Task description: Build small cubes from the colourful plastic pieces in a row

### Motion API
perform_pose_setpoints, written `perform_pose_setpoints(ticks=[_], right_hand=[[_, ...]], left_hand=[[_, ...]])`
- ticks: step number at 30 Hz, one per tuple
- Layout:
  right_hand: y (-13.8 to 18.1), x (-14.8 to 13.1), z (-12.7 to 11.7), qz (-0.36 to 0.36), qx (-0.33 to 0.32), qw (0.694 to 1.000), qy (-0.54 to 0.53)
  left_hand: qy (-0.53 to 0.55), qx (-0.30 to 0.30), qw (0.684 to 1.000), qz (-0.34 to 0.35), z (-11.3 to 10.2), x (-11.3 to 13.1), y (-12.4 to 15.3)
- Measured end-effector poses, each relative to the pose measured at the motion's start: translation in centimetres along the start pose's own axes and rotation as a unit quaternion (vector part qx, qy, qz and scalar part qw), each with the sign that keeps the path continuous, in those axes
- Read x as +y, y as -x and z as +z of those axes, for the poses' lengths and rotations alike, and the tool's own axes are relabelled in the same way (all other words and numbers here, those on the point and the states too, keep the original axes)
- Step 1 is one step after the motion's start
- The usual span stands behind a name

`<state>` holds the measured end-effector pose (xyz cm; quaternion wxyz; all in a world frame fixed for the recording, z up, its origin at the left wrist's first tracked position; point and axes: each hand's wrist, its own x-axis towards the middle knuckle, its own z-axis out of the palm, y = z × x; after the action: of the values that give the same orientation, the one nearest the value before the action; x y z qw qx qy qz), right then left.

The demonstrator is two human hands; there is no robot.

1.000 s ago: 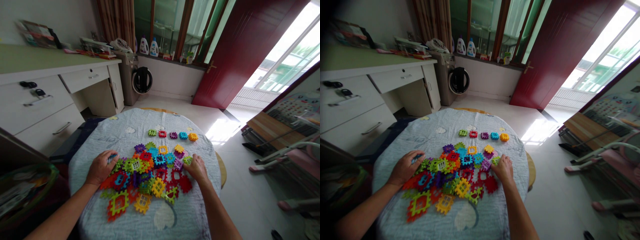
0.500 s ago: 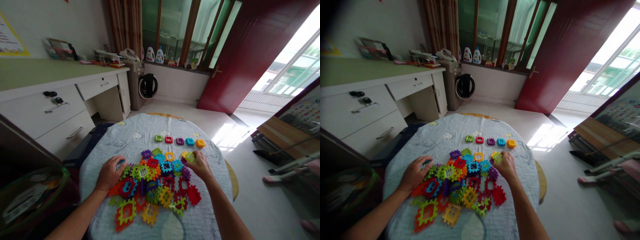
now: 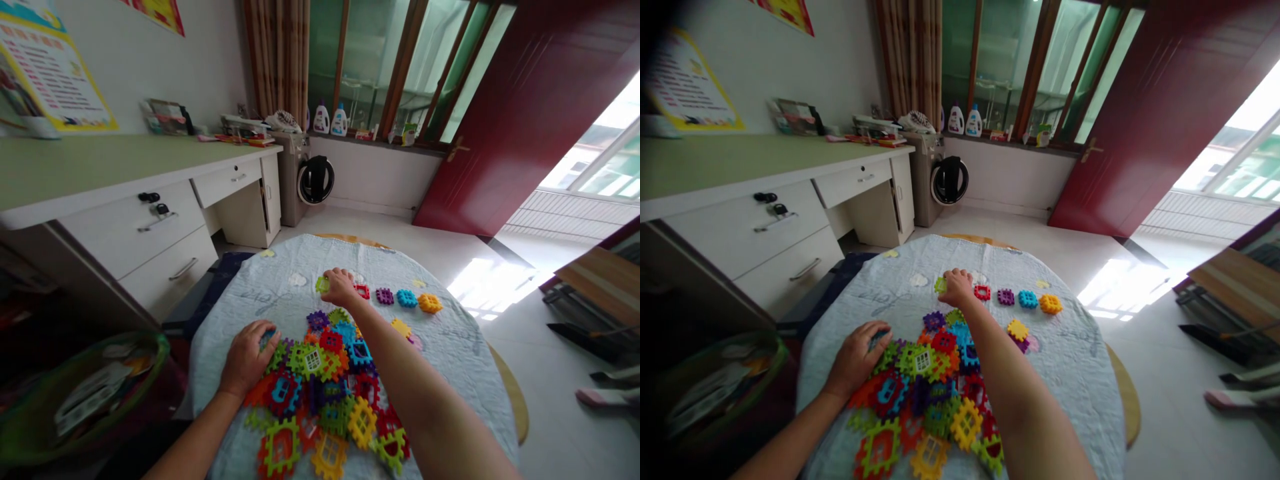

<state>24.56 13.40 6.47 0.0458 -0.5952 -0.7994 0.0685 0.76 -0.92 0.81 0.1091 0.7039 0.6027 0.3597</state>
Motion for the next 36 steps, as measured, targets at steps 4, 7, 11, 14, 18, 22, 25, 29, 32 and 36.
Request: perform_pose_setpoints(ticks=[4, 7, 11, 14, 18, 22, 25, 29, 32, 36], right_hand=[[-2.3, -0.5, 0.4, -0.003, -0.038, 0.999, 0.015], [-3.3, -0.3, 1.0, -0.002, -0.078, 0.997, 0.026], [-4.0, -0.1, 1.2, -0.007, -0.103, 0.994, 0.034], [-4.2, -0.4, 1.1, -0.010, -0.108, 0.993, 0.036], [-4.1, -0.9, 1.0, -0.009, -0.102, 0.994, 0.029], [-3.3, -0.4, 0.1, -0.005, -0.075, 0.997, 0.008], [-1.4, 1.2, -1.3, 0.013, -0.009, 0.999, -0.035], [4.2, 5.4, -2.3, 0.047, 0.107, 0.984, -0.130], [10.3, 9.4, -1.2, 0.044, 0.131, 0.981, -0.139], [18.5, 14.5, 1.6, 0.114, 0.185, 0.964, -0.150]], left_hand=[[-0.002, -0.002, 1.000, -0.007, 0.0, 0.1, 0.0], [-0.007, 0.002, 1.000, -0.006, 0.0, 0.1, 0.0], [-0.012, 0.008, 1.000, -0.008, 0.1, 0.1, 0.0], [-0.013, 0.005, 1.000, -0.009, 0.1, 0.1, 0.0], [-0.015, 0.006, 1.000, -0.009, 0.2, 0.1, 0.1], [-0.012, 0.004, 1.000, -0.007, 0.1, 0.2, 0.1], [-0.007, -0.001, 1.000, -0.007, 0.0, 0.3, 0.0], [-0.002, 0.001, 1.000, -0.004, 0.0, 0.2, 0.0], [-0.002, 0.011, 1.000, 0.005, 0.1, 0.1, 0.0], [-0.007, 0.012, 1.000, 0.016, 0.1, 0.0, -0.1]])
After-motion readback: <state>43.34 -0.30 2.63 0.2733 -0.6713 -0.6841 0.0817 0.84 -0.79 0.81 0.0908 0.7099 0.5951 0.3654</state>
